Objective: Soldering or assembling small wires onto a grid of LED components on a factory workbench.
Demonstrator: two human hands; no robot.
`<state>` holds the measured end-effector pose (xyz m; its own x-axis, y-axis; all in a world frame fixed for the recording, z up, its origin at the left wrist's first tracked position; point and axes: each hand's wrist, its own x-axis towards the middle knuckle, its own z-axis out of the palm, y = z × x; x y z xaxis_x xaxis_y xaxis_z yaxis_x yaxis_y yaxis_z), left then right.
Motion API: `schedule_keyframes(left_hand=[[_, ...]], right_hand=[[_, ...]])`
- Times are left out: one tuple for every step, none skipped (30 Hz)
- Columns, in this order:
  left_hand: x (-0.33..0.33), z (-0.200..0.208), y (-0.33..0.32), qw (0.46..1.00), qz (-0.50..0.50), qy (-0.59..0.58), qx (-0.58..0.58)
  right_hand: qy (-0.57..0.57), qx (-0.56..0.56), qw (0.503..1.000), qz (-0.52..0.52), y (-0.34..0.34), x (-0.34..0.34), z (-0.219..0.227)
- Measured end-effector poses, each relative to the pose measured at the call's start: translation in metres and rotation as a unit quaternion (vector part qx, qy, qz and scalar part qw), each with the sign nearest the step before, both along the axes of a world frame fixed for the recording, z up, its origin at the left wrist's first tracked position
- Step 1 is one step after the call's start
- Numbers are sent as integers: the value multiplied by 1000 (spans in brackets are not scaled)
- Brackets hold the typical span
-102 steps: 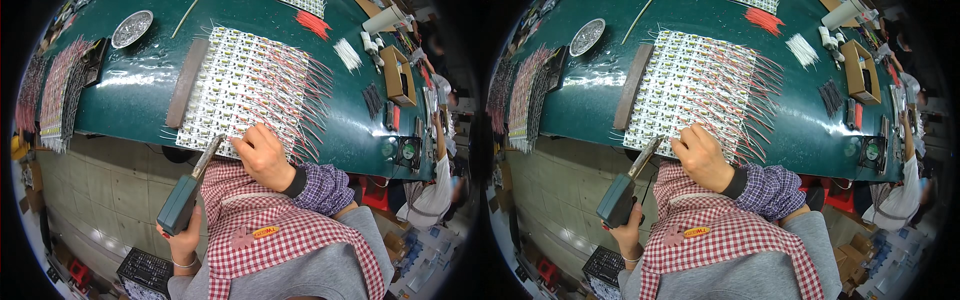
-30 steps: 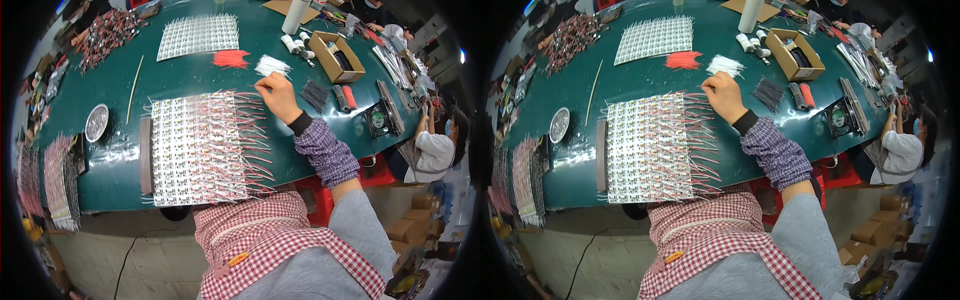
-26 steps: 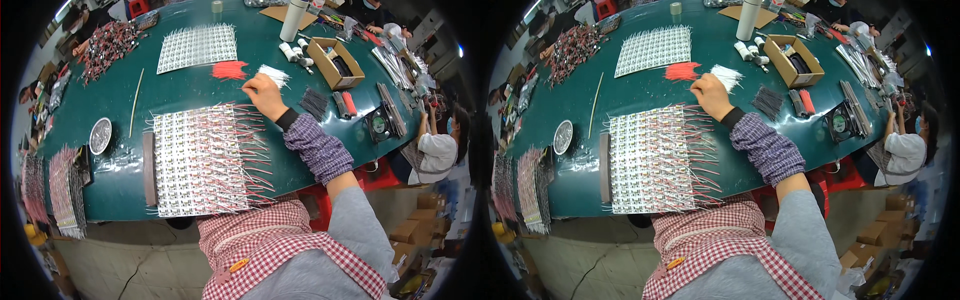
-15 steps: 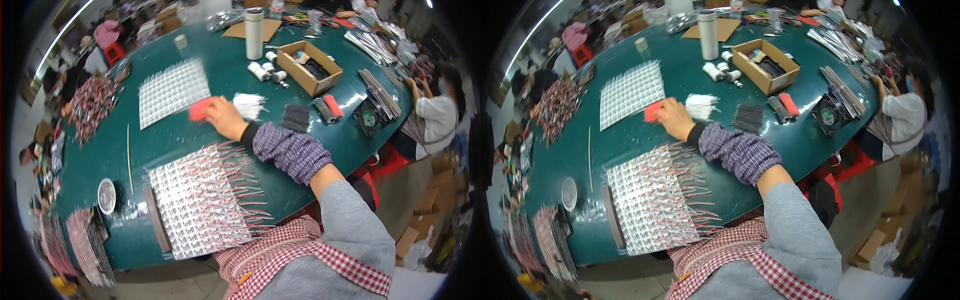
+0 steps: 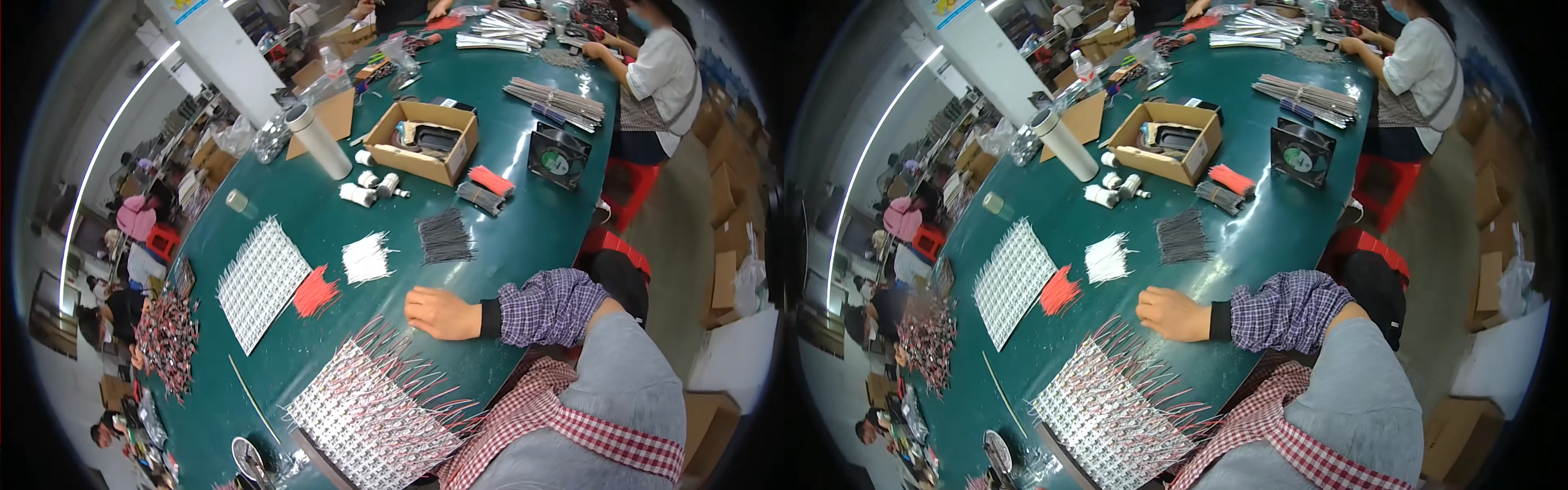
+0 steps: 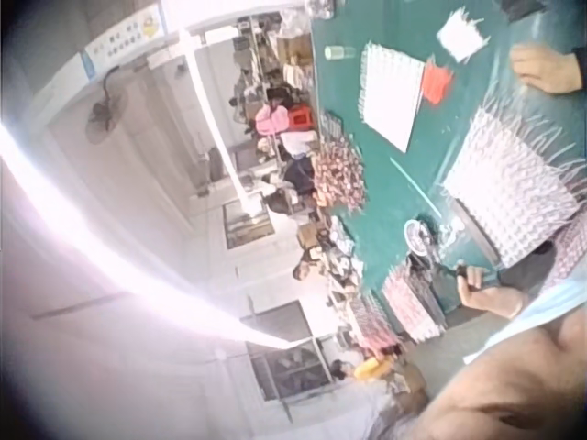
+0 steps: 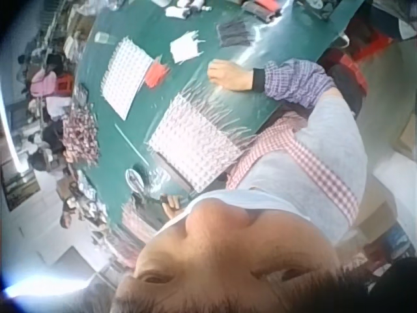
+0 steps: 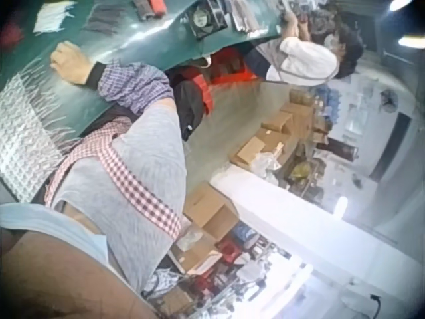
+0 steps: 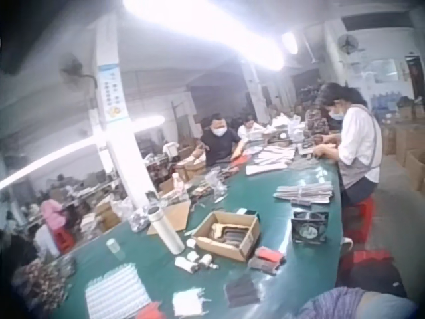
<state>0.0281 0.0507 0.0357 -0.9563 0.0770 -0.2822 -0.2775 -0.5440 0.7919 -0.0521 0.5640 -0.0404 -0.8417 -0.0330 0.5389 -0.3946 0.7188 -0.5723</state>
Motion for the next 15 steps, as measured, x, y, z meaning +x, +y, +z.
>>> schedule_keyframes(left_hand=[[-4, -2, 4, 1000, -12, 0, 1], [-7, -3, 4, 1000, -22, 1, 2], [-10, -3, 4, 999, -32, 1, 3], [-11, -4, 3, 999, -37, 1, 2], [-13, -5, 2, 999, -43, 2, 3], [-15, -6, 1, 999, -50, 5, 2], [-16, -6, 0, 998, -56, 3, 2], [-17, -6, -1, 998, -62, 6, 0], [-19, -7, -1, 997, -72, 8, 0], [-21, -6, -2, 996, -83, 14, 1], [-21, -6, -4, 995, -95, 19, 2], [-22, -6, -4, 994, -104, 22, 3], [-24, -6, -4, 993, -117, 33, 10], [-23, -8, -2, 994, -107, 22, 7], [-24, -9, -1, 995, -98, 18, 8]], right_hand=[[-9, -7, 1000, -3, -1, -1, 0], [-17, -14, 1000, -5, -1, -2, -1], [-16, -19, 1000, -10, -3, -2, -3], [-16, -25, 1000, -11, -5, -3, -5], [-16, -31, 999, -11, -5, -5, -7], [-19, -34, 999, -7, -3, -6, -7], [-25, -39, 999, -1, -4, -5, -7], [-31, -45, 998, 5, -4, -4, -6], [-35, -45, 998, 5, -4, -4, -6], [-37, -46, 998, 5, -3, -4, -4], [-39, -47, 998, 5, -2, -4, -3], [-43, -43, 998, 6, -3, -4, -3], [-47, -37, 998, 6, -2, -4, -3], [-51, -30, 998, 6, -2, -4, -2], [-54, -35, 998, 7, -2, -4, -2]])
